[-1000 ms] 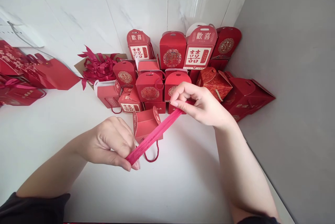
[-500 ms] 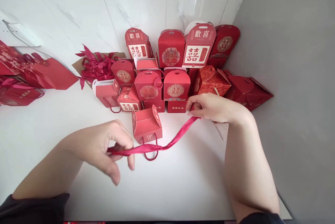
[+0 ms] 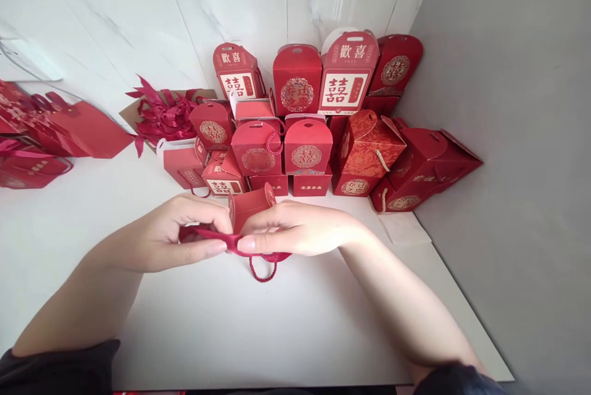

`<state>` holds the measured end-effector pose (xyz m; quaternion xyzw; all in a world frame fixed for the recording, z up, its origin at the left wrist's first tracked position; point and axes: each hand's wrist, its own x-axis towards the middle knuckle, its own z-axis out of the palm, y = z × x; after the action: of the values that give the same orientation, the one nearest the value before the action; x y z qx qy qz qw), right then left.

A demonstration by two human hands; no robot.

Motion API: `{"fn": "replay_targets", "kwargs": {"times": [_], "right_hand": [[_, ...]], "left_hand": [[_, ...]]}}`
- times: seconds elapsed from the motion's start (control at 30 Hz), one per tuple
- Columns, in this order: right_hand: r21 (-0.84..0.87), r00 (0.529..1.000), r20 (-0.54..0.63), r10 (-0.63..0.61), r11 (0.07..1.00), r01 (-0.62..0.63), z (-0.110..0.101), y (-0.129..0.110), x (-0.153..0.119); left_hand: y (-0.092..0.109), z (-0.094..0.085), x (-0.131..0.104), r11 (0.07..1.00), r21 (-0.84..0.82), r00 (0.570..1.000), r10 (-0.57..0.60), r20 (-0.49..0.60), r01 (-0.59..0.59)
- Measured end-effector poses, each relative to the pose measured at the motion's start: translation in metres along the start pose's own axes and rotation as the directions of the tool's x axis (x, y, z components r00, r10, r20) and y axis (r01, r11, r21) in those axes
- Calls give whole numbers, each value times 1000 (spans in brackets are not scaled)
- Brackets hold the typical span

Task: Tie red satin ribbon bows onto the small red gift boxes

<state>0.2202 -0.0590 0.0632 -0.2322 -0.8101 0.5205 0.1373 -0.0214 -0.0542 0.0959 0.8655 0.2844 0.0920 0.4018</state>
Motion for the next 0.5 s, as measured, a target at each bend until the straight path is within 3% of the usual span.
{"fn": "replay_targets", "kwargs": {"times": [0.07,0.13,0.27,0.37,0.5], "right_hand": [[100,999,25,-34,994,32,4,5,6],[163,998,-28,-64,984,68,7,7,7],[96,989,-146,-36,994,50,11,4,5],[107,993,-117,-18,994,30,13,4,4],[163,995,-91,-40,985,54,15,6,3]], "left_hand": [[0,-5,-2,999,13,999,-32,-5,32],[0,-7,-2,997,-16,996,-70,64,71],[-5,-2,6,958,-247,978,-101,185,146],[-10,5,12,935,-334,983,-68,170,122],[-10,6,13,983,-180,998,-13,63,24]]}}
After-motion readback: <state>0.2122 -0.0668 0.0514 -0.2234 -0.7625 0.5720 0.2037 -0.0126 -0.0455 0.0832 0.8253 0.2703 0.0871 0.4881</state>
